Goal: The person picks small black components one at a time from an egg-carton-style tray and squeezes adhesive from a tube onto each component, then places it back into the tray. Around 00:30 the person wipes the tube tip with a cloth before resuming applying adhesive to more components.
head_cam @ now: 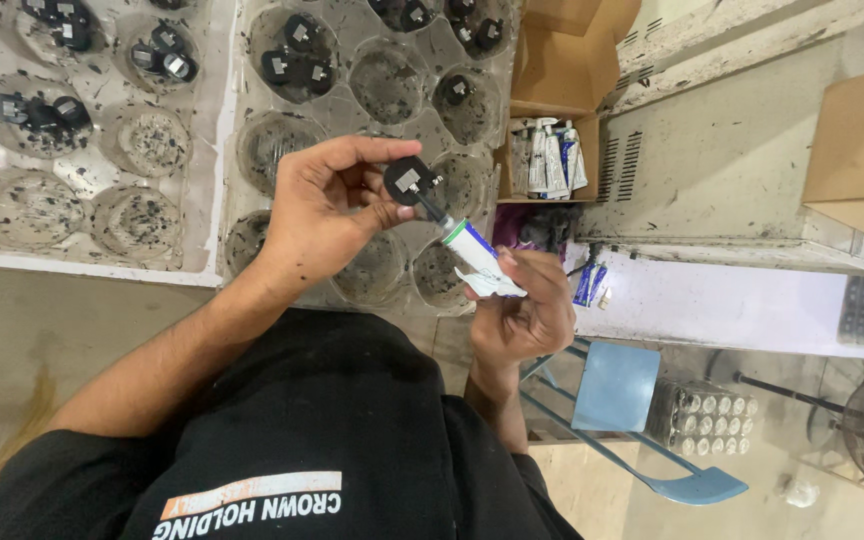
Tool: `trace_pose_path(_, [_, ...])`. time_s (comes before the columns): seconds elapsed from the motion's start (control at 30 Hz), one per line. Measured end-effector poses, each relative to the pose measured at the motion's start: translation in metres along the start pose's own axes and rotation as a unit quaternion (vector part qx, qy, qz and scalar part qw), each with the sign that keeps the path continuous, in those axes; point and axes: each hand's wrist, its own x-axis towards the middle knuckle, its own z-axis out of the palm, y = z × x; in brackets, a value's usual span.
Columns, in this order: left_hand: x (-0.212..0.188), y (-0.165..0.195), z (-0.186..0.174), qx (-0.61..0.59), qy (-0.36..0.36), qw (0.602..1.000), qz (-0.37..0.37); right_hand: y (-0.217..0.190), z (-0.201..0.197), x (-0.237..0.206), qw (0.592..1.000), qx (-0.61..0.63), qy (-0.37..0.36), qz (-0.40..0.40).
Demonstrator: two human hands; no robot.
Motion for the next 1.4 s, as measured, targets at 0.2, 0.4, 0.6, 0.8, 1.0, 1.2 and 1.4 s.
trace_pose_path(0.2, [0.0, -0.001, 0.0, 0.002, 0.009, 1.0, -0.021, -0.004, -0.001, -0.001, 1.0, 0.004, -0.006, 0.008])
trace_pose_path(0.4, [-0.001, -0.006, -0.001, 0.001, 0.01, 1.0, -0.021, -0.005, -0.001, -0.002, 1.0, 0.007, -0.008, -0.003])
trace_pose_path(0.6, [0.0, -0.016, 0.002, -0.036, 0.01, 0.998, -0.049, -0.004, -0.003, -0.001, 1.0, 0.004, -0.02, 0.008])
trace_pose_path(0.8, [0.0, -0.04, 0.006, -0.128, 0.027, 0.987, -0.093, 0.001, -0.011, -0.009, 0.999, -0.005, -0.009, 0.043])
trace_pose_path(1.0, [0.073, -0.108, -0.007, -0.063, 0.083, 0.994, -0.037, 0.032, -0.04, -0.024, 0.975, 0.134, 0.169, 0.051])
trace_pose_path(1.2, [0.149, -0.177, 0.004, 0.233, -0.039, 0.97, 0.056, 0.051, -0.078, -0.042, 0.954, 0.151, 0.228, 0.123])
trace_pose_path(1.4, [0.191, -0.201, 0.03, 0.615, -0.185, 0.724, 0.249, 0.059, -0.095, -0.056, 0.945, 0.165, 0.237, 0.155])
